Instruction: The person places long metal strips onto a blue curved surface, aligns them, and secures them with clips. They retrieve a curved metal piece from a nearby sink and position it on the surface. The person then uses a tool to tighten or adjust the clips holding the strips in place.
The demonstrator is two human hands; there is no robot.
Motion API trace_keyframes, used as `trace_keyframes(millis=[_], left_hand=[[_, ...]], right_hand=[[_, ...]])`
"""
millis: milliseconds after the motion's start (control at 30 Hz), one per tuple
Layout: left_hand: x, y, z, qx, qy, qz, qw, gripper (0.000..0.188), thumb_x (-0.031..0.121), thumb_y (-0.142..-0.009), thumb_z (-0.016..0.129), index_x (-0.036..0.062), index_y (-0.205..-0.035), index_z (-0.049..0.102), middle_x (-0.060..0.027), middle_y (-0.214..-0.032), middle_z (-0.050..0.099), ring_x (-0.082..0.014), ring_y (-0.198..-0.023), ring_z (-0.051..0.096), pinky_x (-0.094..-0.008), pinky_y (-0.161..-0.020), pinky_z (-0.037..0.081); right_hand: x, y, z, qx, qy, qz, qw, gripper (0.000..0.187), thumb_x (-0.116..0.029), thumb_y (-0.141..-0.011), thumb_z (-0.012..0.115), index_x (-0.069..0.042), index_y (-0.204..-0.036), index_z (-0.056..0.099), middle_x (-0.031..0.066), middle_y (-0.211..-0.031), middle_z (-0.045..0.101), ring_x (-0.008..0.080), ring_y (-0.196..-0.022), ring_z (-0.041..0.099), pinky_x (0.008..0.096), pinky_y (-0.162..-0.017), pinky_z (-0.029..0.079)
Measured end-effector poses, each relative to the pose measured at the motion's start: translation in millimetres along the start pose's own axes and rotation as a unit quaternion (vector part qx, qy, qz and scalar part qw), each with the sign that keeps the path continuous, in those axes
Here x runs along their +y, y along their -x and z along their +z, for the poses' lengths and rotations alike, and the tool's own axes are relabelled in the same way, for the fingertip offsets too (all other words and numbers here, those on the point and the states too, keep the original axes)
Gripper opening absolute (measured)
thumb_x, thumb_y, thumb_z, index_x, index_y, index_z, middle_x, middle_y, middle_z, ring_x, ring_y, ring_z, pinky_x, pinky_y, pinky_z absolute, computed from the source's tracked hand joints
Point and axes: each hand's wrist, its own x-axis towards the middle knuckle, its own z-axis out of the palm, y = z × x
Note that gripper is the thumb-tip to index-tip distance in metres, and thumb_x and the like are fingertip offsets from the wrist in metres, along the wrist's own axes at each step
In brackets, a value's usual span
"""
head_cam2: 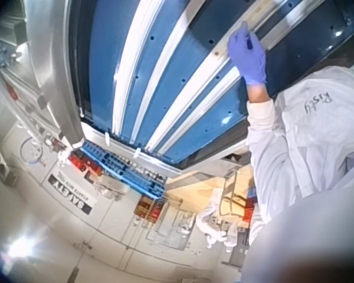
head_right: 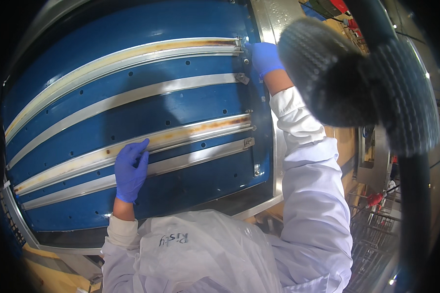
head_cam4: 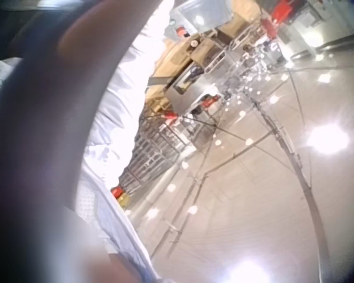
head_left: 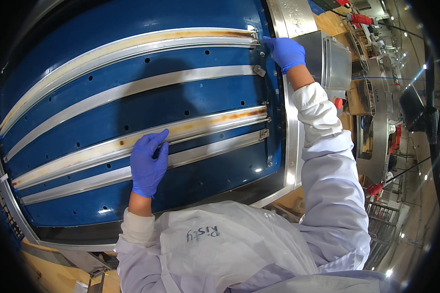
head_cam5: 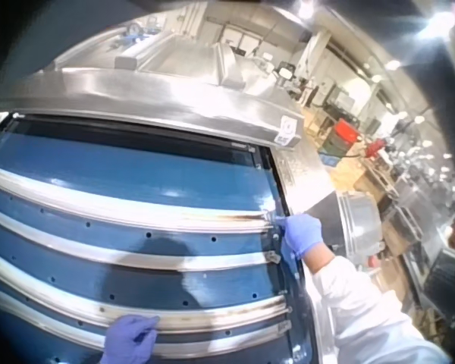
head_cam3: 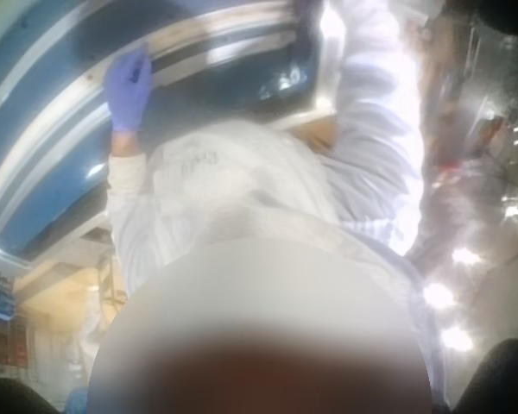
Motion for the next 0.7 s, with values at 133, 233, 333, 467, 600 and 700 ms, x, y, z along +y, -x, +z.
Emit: trace_keyframes(millis=[133,233,333,467,600,700], left_hand=[[-1,-3,-2,-0.010,-0.009,-0.008,1.000,0.030,0.008,-0.085,0.066,0.0107,-0.115,0.069,-0.0094,-0.089,0.063,-0.0216,-0.079,0.060,-0.0304,-0.071,0.049],[4,-3,-2,-0.018,-0.001,-0.021,1.000,0.030,0.008,-0.085,0.066,0.0104,-0.115,0.069,-0.0095,-0.089,0.063,-0.0209,-0.077,0.059,-0.0294,-0.069,0.049],[4,-2,-2,-0.009,0.003,-0.006,1.000,0.030,0.007,-0.085,0.066,0.0102,-0.115,0.069,-0.0097,-0.090,0.063,-0.0208,-0.077,0.059,-0.0295,-0.069,0.049],[3,-1,-2,-0.001,0.006,0.001,1.000,0.031,0.008,-0.085,0.066,0.0102,-0.116,0.069,-0.0102,-0.091,0.063,-0.0213,-0.077,0.060,-0.0303,-0.070,0.049],[5,-2,-2,-0.011,0.002,-0.017,1.000,0.031,0.008,-0.085,0.066,0.0104,-0.115,0.069,-0.0103,-0.092,0.063,-0.0219,-0.079,0.060,-0.0311,-0.071,0.049],[-1,-2,-1,-0.003,-0.010,0.003,1.000,0.030,0.007,-0.085,0.066,0.0102,-0.114,0.070,-0.0103,-0.091,0.063,-0.0213,-0.077,0.060,-0.0307,-0.070,0.049]], right_hand=[[-18,6,-2,0.034,0.017,0.011,0.999,0.032,-0.019,-0.093,0.051,-0.029,-0.119,0.066,0.0100,-0.096,0.070,0.0311,-0.089,0.068,0.0425,-0.076,0.054],[-14,12,-6,0.034,-0.009,-0.006,0.999,0.027,-0.020,-0.097,0.048,-0.019,-0.115,0.068,0.0092,-0.093,0.071,0.0300,-0.088,0.068,0.0421,-0.076,0.054],[2,8,0,0.000,-0.059,0.021,0.998,0.032,-0.027,-0.094,0.052,-0.036,-0.122,0.064,0.0096,-0.104,0.070,0.0317,-0.094,0.067,0.0421,-0.080,0.053],[-1,10,-6,0.002,-0.077,0.034,0.996,0.030,-0.031,-0.095,0.052,-0.036,-0.122,0.064,0.0086,-0.107,0.069,0.0322,-0.096,0.066,0.0416,-0.082,0.053],[-2,6,-3,0.036,-0.063,0.013,0.997,0.030,-0.031,-0.094,0.053,-0.036,-0.122,0.064,0.0084,-0.106,0.069,0.0322,-0.096,0.066,0.0411,-0.083,0.053],[-5,8,-13,0.013,-0.039,-0.005,0.999,0.030,-0.030,-0.094,0.052,-0.035,-0.121,0.065,0.0083,-0.105,0.070,0.0321,-0.095,0.066,0.0405,-0.083,0.053]])
